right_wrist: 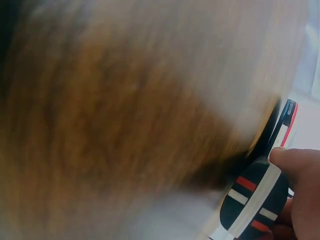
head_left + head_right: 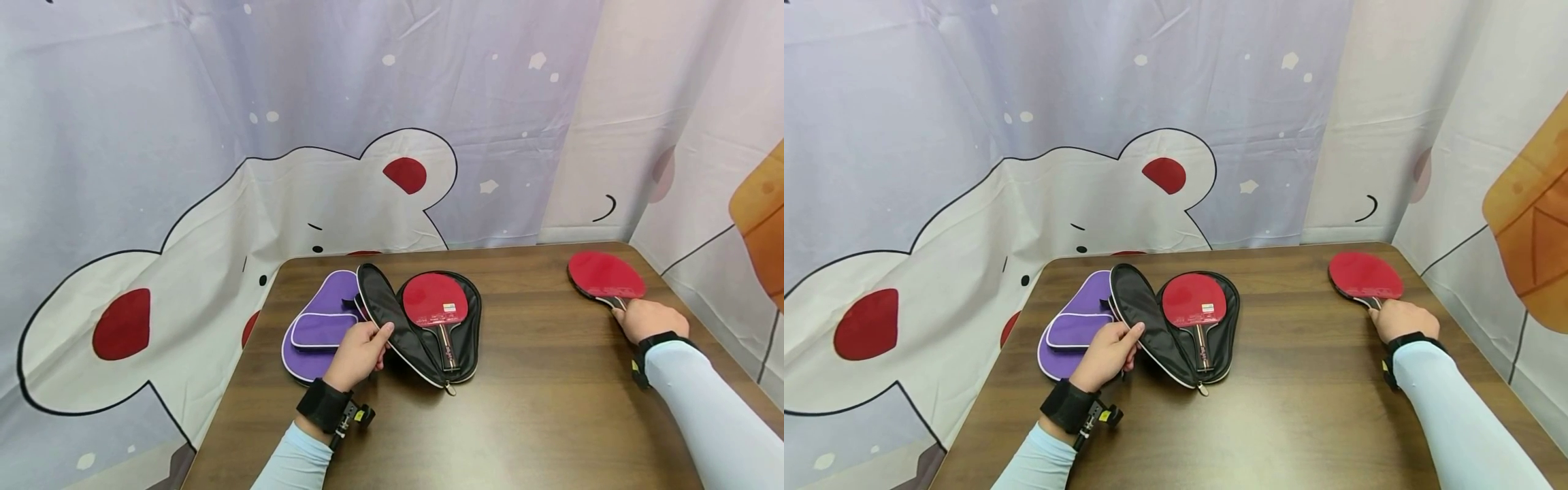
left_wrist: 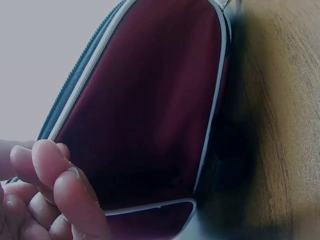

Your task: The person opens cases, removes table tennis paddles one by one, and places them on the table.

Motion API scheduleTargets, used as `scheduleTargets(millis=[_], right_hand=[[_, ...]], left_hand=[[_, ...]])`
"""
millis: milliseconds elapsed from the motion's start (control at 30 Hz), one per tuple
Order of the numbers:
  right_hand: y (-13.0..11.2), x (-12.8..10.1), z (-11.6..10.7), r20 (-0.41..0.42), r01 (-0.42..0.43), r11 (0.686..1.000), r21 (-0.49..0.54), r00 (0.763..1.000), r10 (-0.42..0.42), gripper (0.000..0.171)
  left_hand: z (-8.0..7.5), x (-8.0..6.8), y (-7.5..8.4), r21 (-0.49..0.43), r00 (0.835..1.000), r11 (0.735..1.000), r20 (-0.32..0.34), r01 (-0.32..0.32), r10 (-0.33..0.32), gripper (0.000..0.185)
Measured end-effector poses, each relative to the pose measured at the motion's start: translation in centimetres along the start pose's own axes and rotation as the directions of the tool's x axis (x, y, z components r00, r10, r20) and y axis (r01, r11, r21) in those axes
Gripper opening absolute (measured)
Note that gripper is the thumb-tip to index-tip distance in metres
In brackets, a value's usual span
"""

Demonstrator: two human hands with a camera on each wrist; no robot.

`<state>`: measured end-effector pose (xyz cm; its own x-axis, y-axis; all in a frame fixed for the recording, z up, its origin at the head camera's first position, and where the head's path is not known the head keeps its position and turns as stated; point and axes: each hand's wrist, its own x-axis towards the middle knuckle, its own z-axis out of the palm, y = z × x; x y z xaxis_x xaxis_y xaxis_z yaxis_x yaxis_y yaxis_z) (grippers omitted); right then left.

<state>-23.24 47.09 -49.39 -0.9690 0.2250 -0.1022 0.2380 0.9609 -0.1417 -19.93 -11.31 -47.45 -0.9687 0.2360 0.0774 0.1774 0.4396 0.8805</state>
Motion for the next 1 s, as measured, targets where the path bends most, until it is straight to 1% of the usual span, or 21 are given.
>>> scheduleTargets(millis=[233, 600, 1000], right_hand=[[0.35, 0.08, 0.47, 0.01, 0.005, 1.0, 0.01, 1.0, -0.005, 0.046], [0.52, 0.15, 0.73, -0.002, 0.005, 1.0, 0.013, 1.0, -0.005, 0.046], [0.49, -0.04, 0.73, -0.016, 0.017, 1.0, 0.02, 1.0, -0.016, 0.044]], left_hand=[[0.06, -0.03, 0.05, -0.01, 1.0, 1.0, -0.005, -0.016, 0.016, 0.053], [0.01, -0.1, -0.02, 0.015, 1.0, 0.999, -0.001, -0.031, 0.031, 0.053], [0.07, -0.06, -0.08, 0.015, 1.0, 1.0, -0.001, -0.011, 0.011, 0.052]])
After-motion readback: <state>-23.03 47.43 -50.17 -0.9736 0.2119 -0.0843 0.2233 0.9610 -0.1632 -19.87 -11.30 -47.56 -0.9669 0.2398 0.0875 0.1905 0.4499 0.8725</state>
